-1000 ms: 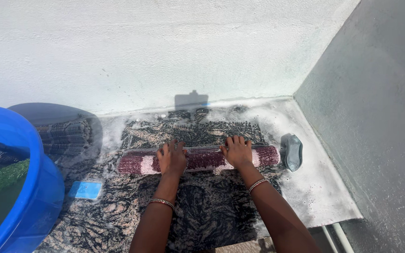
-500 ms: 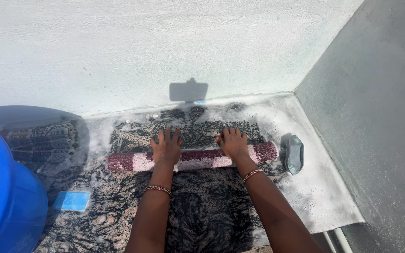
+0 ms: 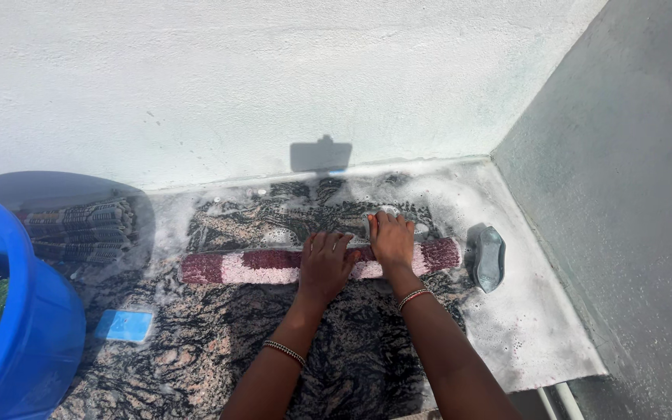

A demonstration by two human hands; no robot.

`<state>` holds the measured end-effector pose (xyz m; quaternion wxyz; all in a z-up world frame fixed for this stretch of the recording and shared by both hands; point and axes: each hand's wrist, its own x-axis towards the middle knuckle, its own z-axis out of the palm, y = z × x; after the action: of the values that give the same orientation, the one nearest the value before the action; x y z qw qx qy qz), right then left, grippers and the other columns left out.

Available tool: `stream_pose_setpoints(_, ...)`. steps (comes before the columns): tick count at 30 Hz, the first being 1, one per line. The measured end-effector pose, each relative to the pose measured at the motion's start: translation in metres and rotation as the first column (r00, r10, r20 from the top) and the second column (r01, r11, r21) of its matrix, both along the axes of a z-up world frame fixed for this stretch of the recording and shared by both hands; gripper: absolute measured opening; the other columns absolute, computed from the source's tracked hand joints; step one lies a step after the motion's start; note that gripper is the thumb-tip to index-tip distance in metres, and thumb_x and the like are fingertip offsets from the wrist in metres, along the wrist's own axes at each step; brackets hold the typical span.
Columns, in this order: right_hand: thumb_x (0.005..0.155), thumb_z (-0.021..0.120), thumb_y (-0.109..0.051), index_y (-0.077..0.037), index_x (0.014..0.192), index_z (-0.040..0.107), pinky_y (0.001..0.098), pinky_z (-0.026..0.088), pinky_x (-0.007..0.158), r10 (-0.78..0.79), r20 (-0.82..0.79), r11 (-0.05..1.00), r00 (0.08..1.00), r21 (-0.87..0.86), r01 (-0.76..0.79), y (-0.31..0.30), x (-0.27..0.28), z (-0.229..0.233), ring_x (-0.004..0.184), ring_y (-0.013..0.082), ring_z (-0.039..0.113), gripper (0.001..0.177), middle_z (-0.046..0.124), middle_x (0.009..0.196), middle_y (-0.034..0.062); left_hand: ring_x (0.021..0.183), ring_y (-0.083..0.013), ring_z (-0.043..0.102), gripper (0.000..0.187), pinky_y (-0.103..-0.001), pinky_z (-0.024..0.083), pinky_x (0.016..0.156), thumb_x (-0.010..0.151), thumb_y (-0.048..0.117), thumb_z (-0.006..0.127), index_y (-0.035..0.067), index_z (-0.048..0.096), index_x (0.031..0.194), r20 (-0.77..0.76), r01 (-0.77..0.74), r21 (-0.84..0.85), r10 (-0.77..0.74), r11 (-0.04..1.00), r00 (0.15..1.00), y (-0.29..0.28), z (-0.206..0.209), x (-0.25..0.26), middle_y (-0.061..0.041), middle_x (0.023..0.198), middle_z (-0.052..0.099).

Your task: The person scrubs a small patterned rug with a handheld brush and soap on a stone surface, then rinses and scrubs a green artificial turf mat with their hands and a brush.

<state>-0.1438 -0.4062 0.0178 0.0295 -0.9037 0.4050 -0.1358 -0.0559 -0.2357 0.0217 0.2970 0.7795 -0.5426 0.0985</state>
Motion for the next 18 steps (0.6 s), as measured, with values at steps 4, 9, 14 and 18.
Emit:
stream_pose_setpoints(4, 0.11, 0.045, -0.039, -0.012, 0.113, 0.069, 0.0465, 0.047, 0.098, -0.103, 0.392, 0.9, 0.914, 0.428, -0.083, -0.021, -0.004, -0.017, 0.106, 0.0302, 0.066, 0.036, 0.074, 0.102, 0.0117, 0.145, -0.0414, 0.034, 0.1, -0.058, 0.019, 0.122, 0.084, 0.069, 0.067, -0.003, 0.042, 0.148, 0.066, 0.062, 0.292, -0.085, 0.954, 0.994, -0.032, 0.003, -0.067, -0.023, 0.147, 0.047)
stream_pose_setpoints(9, 0.109, 0.047, -0.043, -0.01, 0.121, 0.069, 0.0475, 0.054, 0.093, -0.067, 0.433, 0.879, 0.899, 0.452, -0.152, -0.06, -0.059, -0.009, 0.102, 0.0295, 0.07, 0.041, 0.073, 0.103, 0.0109, 0.153, -0.05, 0.01, 0.126, -0.063, 0.009, 0.123, 0.075, 0.084, 0.065, -0.001, 0.022, 0.159, 0.058, 0.036, 0.589, -0.087, 0.808, 0.995, -0.047, 0.009, -0.074, -0.027, 0.163, 0.022)
stream_pose_setpoints(14, 0.105, 0.04, -0.048, -0.019, 0.131, 0.059, 0.0643, 0.04, 0.102, -0.069, -0.225, 0.985, 0.972, 0.14, 0.103, -0.079, -0.1, -0.018, 0.129, 0.0354, 0.05, 0.043, 0.055, 0.139, 0.0116, 0.153, -0.0526, 0.003, 0.139, -0.059, 0.004, 0.126, 0.083, 0.088, 0.059, -0.015, 0.007, 0.16, -0.054, 0.083, 0.775, -0.066, 0.627, 0.996, -0.096, 0.002, -0.087, -0.037, 0.167, 0.01)
stream_pose_setpoints(18, 0.104, 0.04, -0.047, -0.024, 0.132, 0.059, 0.0618, 0.041, 0.106, -0.096, -0.211, 0.968, 0.973, 0.208, 0.14, -0.069, -0.101, -0.024, 0.135, 0.035, 0.047, 0.04, 0.053, 0.141, 0.0078, 0.152, -0.0525, 0.0, 0.137, -0.059, 0.006, 0.122, 0.078, 0.081, 0.068, -0.01, 0.005, 0.159, -0.019, 0.105, 0.704, -0.129, 0.703, 0.992, -0.112, -0.012, -0.1, -0.032, 0.168, 0.008)
